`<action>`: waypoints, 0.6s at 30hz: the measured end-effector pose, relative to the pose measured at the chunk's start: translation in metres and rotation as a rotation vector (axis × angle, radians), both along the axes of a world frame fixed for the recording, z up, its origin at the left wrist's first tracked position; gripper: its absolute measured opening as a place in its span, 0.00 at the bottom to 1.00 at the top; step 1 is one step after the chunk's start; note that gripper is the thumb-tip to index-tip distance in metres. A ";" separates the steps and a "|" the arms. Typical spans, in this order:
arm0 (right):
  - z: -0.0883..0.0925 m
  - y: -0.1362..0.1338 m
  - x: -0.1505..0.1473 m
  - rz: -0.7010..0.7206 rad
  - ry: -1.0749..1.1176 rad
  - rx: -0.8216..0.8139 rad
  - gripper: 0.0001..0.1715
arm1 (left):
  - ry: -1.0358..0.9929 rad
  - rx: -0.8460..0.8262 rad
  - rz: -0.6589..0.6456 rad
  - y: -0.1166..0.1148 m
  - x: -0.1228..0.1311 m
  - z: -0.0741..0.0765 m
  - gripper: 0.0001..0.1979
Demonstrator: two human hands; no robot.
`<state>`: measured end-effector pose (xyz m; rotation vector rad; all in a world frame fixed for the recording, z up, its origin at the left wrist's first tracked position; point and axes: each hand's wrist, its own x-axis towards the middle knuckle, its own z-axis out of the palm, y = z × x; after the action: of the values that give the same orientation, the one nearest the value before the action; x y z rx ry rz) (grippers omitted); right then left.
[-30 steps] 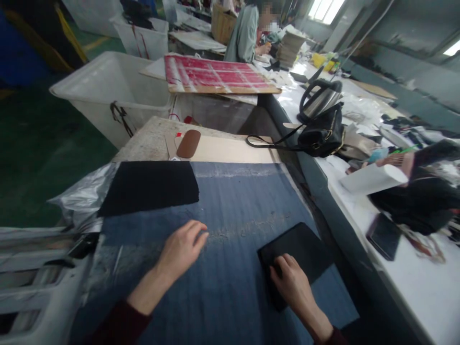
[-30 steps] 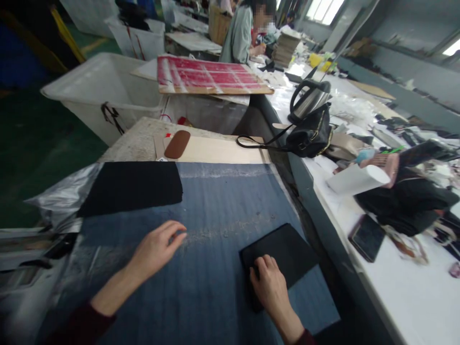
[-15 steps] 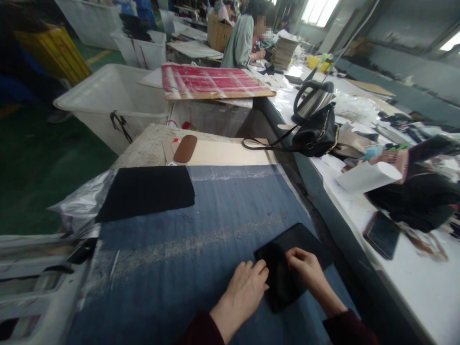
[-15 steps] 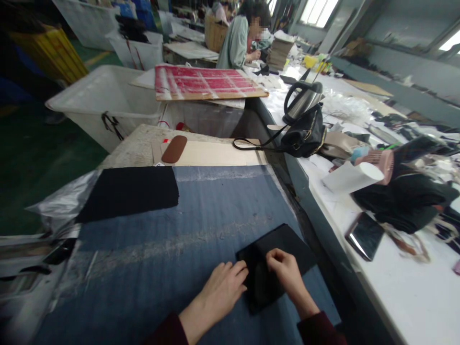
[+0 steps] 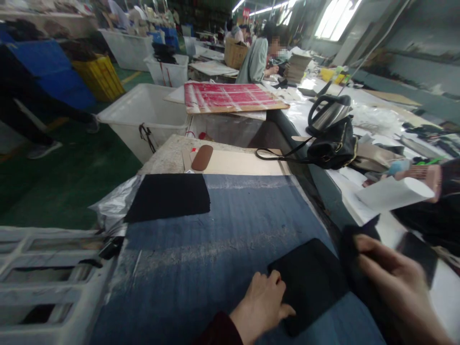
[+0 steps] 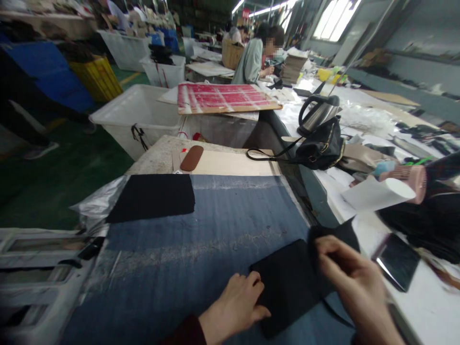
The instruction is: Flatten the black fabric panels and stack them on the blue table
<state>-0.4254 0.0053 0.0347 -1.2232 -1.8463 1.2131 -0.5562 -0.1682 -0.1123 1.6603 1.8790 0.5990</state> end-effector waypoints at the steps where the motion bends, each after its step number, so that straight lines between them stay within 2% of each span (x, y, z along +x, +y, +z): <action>1: -0.010 -0.018 -0.019 0.167 -0.021 0.024 0.11 | -0.071 -0.005 0.032 0.000 -0.004 0.001 0.22; 3: -0.033 -0.051 -0.048 0.391 -0.032 0.007 0.08 | -0.203 -0.046 0.166 -0.002 -0.013 0.001 0.18; 5: -0.055 -0.072 -0.061 0.481 -0.034 -0.039 0.08 | -0.324 -0.110 0.328 -0.004 -0.019 -0.002 0.15; 7: -0.070 -0.075 -0.057 0.460 -0.003 -0.102 0.08 | -0.460 -0.148 0.432 -0.004 -0.019 -0.007 0.15; 9: -0.077 -0.064 -0.041 0.354 0.079 -0.170 0.10 | -0.566 -0.149 0.484 -0.001 -0.012 -0.012 0.15; 11: -0.075 -0.043 -0.019 0.179 0.189 -0.249 0.10 | -0.582 -0.170 0.568 0.004 0.002 -0.015 0.18; 14: -0.061 -0.012 0.014 -0.059 0.335 -0.355 0.11 | -0.548 -0.273 0.682 0.014 0.026 -0.014 0.19; 18: -0.039 0.003 0.048 -0.151 0.407 -0.392 0.12 | -0.489 -0.431 0.722 0.024 0.053 -0.009 0.17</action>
<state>-0.3772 0.0082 -0.0039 -1.1785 -1.2371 1.6458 -0.5029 -0.1440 -0.1211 0.4773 2.0038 0.7243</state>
